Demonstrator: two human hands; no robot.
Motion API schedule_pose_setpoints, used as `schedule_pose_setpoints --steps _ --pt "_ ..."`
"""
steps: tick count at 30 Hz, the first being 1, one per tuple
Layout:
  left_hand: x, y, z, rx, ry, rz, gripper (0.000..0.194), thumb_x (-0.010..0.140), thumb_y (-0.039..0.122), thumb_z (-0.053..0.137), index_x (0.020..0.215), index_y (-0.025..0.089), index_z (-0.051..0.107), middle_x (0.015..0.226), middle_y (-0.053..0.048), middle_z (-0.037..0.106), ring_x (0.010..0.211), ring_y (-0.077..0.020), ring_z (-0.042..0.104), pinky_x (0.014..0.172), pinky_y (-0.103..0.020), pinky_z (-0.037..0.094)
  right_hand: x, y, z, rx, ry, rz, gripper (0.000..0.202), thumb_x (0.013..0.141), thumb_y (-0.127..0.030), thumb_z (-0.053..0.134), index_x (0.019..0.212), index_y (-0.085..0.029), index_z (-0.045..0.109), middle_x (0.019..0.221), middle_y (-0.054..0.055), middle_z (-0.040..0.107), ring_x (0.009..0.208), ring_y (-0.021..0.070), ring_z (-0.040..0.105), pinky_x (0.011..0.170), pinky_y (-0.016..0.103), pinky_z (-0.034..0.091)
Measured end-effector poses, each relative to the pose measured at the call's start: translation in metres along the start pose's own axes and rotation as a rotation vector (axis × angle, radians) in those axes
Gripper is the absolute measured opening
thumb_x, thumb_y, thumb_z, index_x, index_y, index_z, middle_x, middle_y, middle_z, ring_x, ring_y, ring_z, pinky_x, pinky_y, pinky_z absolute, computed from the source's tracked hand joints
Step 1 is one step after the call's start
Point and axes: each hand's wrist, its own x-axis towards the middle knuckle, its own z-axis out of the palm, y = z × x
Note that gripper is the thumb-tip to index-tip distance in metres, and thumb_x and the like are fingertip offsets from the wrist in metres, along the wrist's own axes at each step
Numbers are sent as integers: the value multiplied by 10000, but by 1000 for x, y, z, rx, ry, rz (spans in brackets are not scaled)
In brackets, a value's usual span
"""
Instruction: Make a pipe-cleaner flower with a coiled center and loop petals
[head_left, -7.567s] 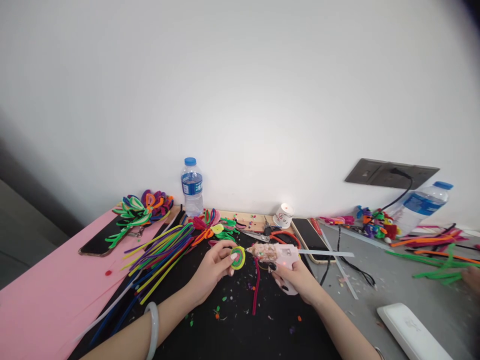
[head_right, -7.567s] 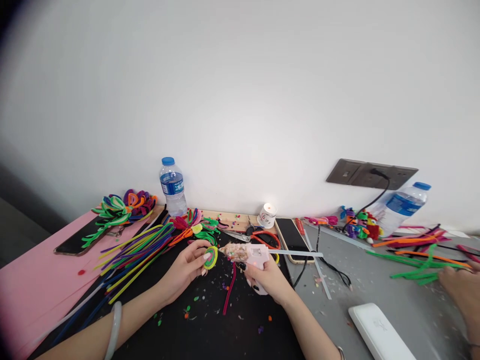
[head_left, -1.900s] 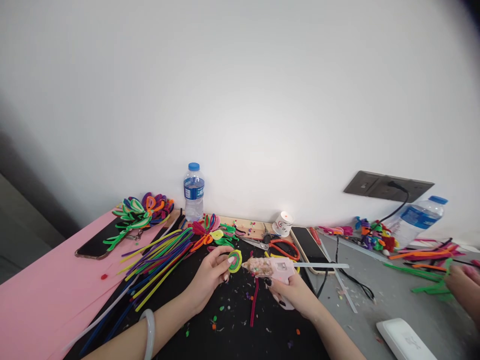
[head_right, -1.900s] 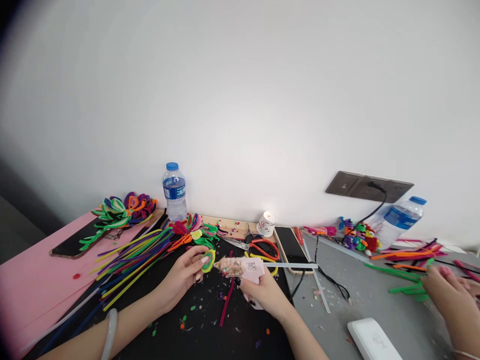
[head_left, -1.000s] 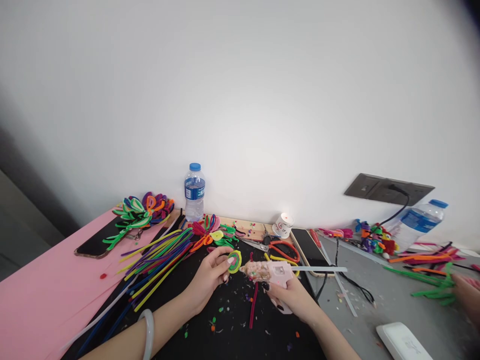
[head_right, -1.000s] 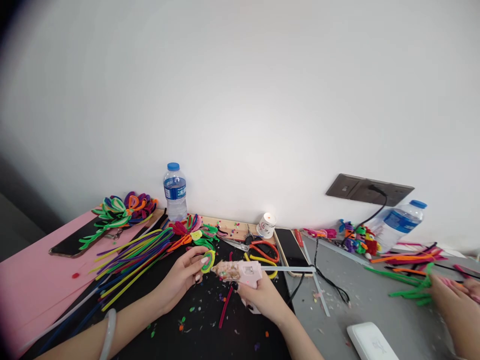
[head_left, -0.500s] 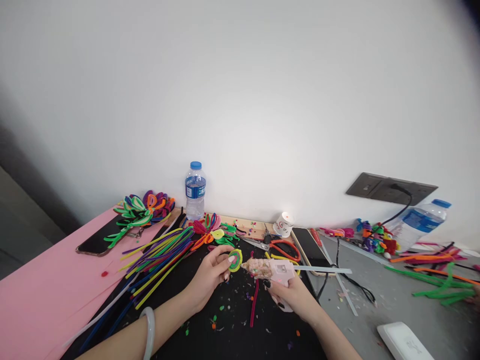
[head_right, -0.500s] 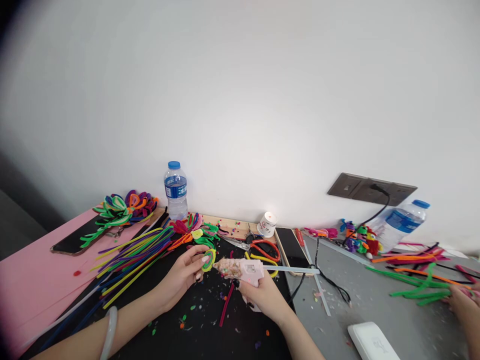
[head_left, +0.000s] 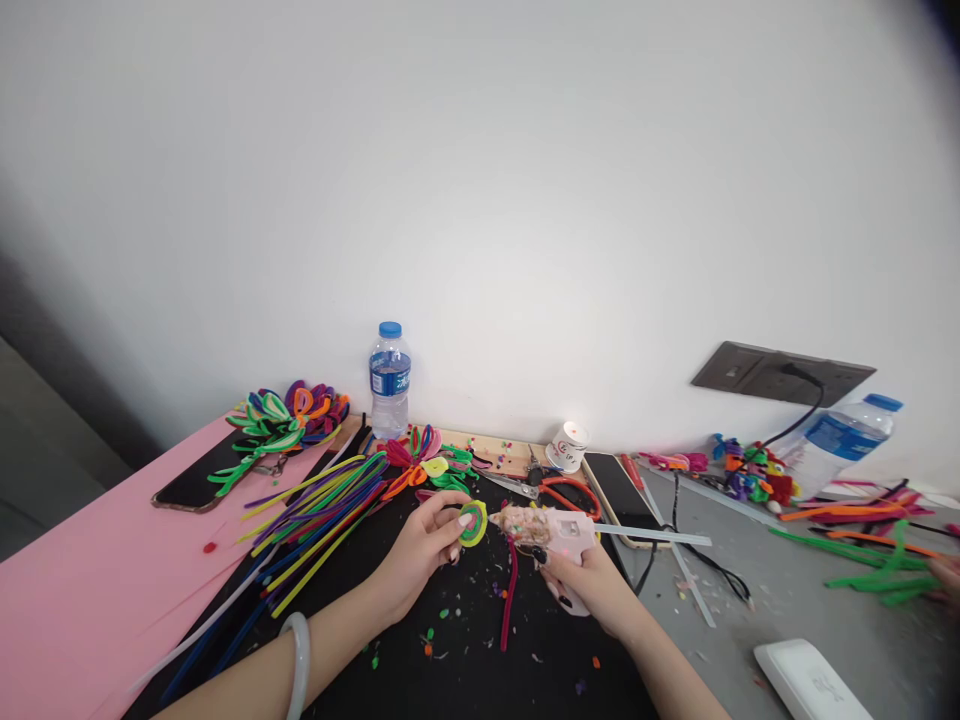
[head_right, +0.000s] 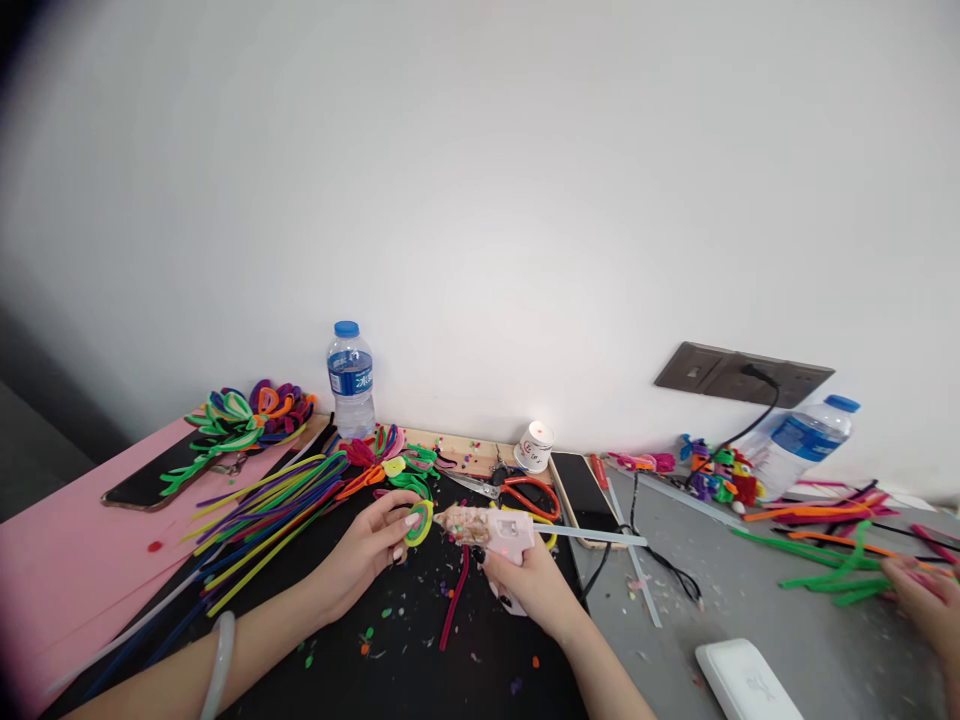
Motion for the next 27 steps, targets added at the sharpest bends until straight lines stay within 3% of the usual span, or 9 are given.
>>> schedule_pose_setpoints --steps 27 --pt "-1 1 -1 44 -43 -28 262 732 316 680 938 188 581 744 19 540 534 -54 370 496 -190 305 4 4 0 27 30 -3 240 684 -352 614 638 -181 452 463 -57 487 419 70 395 412 190 283"
